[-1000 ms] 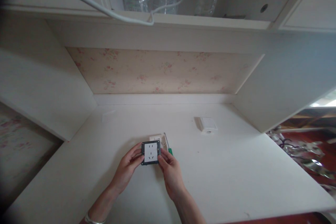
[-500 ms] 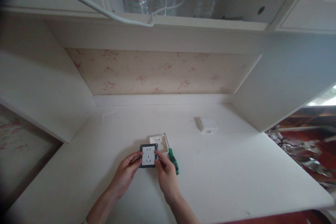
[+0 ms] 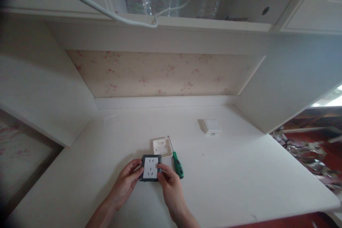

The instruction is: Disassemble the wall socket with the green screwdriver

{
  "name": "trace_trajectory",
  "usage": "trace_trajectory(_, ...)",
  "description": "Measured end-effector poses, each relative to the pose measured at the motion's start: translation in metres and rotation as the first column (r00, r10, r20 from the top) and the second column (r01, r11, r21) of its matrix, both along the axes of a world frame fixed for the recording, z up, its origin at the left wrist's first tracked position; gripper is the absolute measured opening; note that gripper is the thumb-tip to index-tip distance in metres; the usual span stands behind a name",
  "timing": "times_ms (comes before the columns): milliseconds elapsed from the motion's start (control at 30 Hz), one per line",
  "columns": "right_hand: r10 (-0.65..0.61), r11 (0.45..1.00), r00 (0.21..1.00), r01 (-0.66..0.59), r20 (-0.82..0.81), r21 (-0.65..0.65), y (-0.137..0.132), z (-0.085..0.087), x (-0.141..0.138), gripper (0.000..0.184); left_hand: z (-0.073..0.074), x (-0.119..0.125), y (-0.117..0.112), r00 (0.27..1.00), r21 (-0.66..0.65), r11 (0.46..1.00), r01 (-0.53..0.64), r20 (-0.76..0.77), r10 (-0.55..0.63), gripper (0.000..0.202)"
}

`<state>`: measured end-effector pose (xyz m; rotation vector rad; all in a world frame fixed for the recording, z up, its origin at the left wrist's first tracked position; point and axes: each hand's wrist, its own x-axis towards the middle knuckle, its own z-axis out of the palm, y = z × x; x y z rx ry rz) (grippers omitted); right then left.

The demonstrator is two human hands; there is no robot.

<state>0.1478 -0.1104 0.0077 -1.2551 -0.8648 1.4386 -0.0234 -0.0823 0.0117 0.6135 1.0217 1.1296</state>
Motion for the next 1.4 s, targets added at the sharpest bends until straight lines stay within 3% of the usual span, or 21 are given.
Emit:
trace_trajectory(300,-0.041,0.999,0.999,0.042,0.01,-0.028,-0.006,-0.001,0.001,0.037,-0.006,0.002,0.001,0.998,-0.018,0.999,-0.04,-0.043,0.039,0.035)
trace_trajectory(433,-0.042,0.999,0.999,0.042,0.001,-0.026,-0.003,0.002,0.002,0.034,-0.008,0.0,0.002,0.999,-0.03,0.999,0.023,-0.03,-0.024,0.031)
trace_trajectory(667,-0.005,1.0,1.0,0.005,0.005,-0.012,0.001,0.002,0.002,0.033,-0.007,-0.003,0.003,1.0,-0.016,1.0,-0.022,-0.015,0.022,0.03)
trace_trajectory(833,0.019,1.0,1.0,-0.02,0.016,0.002,0.007,0.005,0.001,0.032,-0.004,-0.004,0.005,1.0,0.013,1.0,0.019,-0.017,-0.019,0.029)
trace_trajectory(1133,0.014,1.0,0.992,-0.015,-0.124,-0.01,0.02,0.009,0.002,0.036,0.0,-0.005,0.007,0.995,0.015,1.0,-0.014,0.103,0.012,0.034)
trace_trajectory(1267,0.013,1.0,0.995,-0.013,-0.098,0.006,0.02,0.008,0.003,0.037,0.002,-0.005,0.005,0.997,0.036,0.999,-0.027,0.076,0.024,0.038)
trace_trajectory(1400,0.023,1.0,0.994,-0.021,-0.107,0.014,0.018,0.01,0.003,0.035,0.002,-0.004,0.006,0.985,0.028,0.999,-0.038,0.169,0.033,0.03)
